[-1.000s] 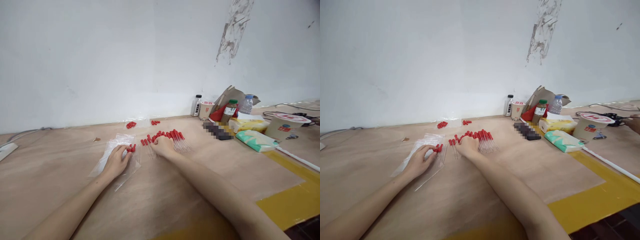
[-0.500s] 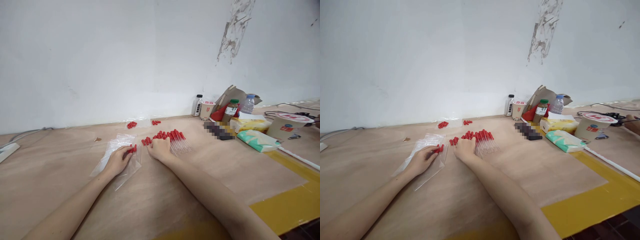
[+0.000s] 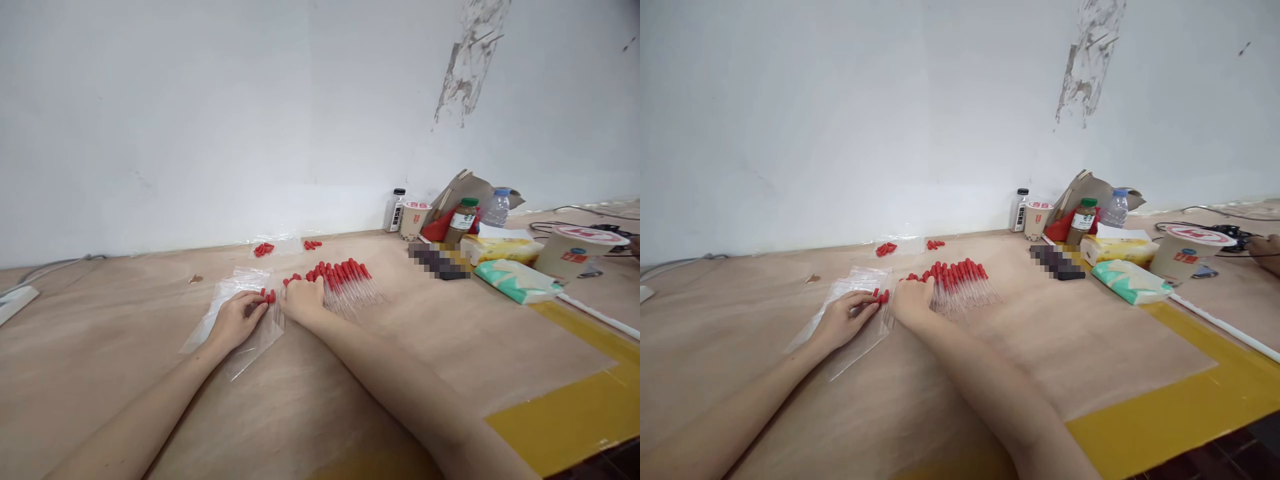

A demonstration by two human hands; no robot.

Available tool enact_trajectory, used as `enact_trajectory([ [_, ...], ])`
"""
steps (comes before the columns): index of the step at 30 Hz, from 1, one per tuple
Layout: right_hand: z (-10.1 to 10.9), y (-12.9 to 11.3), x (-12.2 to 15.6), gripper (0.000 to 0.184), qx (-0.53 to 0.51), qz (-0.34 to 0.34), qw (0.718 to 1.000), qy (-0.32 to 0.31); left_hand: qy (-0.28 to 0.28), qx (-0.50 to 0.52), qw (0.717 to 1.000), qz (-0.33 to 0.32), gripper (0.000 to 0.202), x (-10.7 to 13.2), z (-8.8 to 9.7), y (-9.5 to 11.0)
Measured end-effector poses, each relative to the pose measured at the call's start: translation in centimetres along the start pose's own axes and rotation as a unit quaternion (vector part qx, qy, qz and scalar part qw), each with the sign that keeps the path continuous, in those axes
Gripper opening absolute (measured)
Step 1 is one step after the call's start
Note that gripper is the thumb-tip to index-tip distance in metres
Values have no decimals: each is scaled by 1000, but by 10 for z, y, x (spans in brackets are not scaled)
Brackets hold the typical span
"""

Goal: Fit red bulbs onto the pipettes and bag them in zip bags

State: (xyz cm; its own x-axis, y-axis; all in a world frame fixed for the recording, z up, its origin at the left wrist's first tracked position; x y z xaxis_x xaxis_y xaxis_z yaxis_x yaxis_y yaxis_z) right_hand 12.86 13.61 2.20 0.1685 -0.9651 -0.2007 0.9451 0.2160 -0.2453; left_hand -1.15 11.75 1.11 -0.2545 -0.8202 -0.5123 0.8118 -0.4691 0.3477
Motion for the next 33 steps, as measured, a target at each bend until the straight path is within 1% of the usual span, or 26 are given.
enact_trajectory([
  [5,-6,-6,1,21,14,6,999,-42,2,9,1000,3,24,0,-1,1],
  [8,-8,-8,2,21,14,17,999,-49,7,17,1000,12,25,0,0,0],
  [10,-4,-5,4,24,11,14,999,-47,15,21,999,23,24,0,2,-2],
  [12,3,3,8,27,10,5,999,-35,24,28,998,40,22,1,3,-4],
  [15,19,23,20,31,14,12,1000,12,37,44,996,70,19,2,4,-7],
  [17,28,39,32,28,9,38,999,38,52,56,993,86,18,2,4,-9],
  [19,33,55,45,25,-22,73,996,48,79,65,990,99,20,2,7,-8],
  [21,34,69,59,21,-68,109,990,53,104,73,987,102,27,3,10,-1],
  [23,33,81,72,20,-102,140,982,75,105,81,988,79,33,5,11,14],
  [24,32,85,77,20,-120,152,977,91,92,82,991,55,32,8,11,25],
  [26,30,90,87,21,-158,178,964,116,48,86,995,-18,22,15,6,50],
  [28,29,89,95,20,-191,207,951,125,0,99,993,-71,20,25,0,71],
  [30,28,85,100,19,-202,223,946,121,-35,107,990,-83,18,34,-6,82],
  [33,28,78,103,20,-189,227,949,108,-56,118,988,-80,16,41,-12,85],
])
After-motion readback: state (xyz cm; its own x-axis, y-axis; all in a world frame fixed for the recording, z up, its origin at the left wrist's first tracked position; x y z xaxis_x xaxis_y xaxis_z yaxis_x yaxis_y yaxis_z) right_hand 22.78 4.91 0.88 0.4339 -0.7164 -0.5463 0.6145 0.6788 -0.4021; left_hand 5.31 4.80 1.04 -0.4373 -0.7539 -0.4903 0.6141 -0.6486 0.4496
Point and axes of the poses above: each hand's wrist, its own x-axis away from the middle knuckle, its own z-axis out of the back of the hand, y = z × x, the point moved 5 cm from there along -x, towards the middle knuckle
